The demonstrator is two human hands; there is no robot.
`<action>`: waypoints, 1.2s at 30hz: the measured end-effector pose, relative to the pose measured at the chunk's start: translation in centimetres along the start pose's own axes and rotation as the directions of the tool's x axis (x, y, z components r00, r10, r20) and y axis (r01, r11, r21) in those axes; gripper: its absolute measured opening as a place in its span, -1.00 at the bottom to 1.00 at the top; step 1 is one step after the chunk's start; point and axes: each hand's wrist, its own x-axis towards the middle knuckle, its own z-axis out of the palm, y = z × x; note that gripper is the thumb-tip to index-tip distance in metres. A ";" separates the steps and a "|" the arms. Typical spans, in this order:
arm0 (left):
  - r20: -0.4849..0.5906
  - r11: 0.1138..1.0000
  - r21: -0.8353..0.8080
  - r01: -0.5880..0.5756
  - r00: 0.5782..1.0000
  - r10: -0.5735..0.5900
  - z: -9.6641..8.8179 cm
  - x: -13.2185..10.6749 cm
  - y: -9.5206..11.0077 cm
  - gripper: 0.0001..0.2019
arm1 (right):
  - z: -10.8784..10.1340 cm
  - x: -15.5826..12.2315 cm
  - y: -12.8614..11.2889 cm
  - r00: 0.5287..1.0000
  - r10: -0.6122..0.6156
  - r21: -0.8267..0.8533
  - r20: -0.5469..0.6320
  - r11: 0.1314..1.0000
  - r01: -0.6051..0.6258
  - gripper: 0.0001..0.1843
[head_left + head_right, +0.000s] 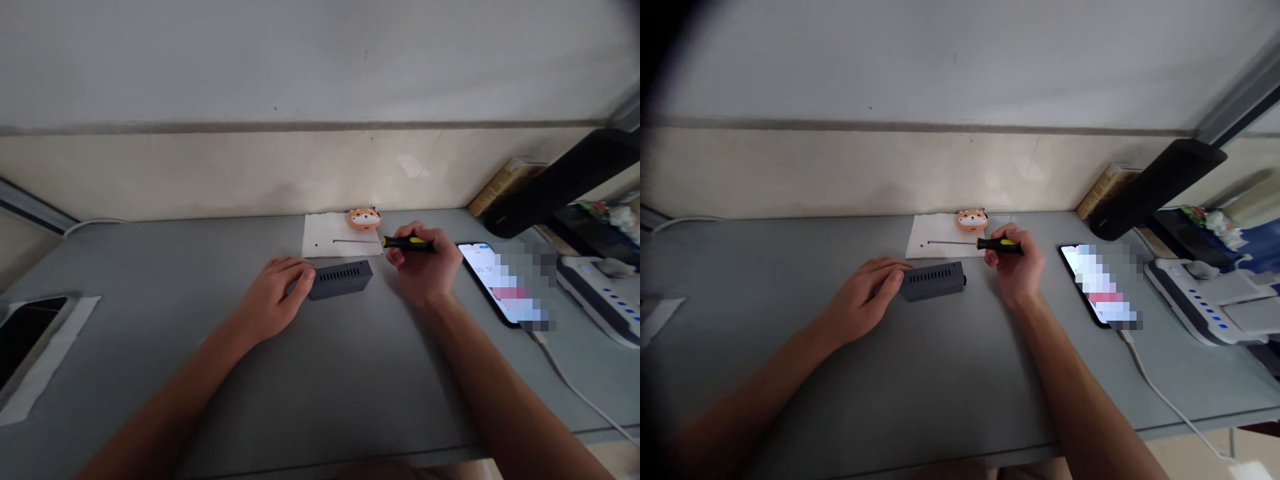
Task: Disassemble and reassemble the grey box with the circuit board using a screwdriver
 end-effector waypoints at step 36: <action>-0.268 0.936 0.245 -0.252 0.910 0.315 -0.1 -0.1 0.0 -0.75 | 1.0 -1.3 -0.1 0.952 0.198 -0.170 0.235 0.972 -0.160 -0.83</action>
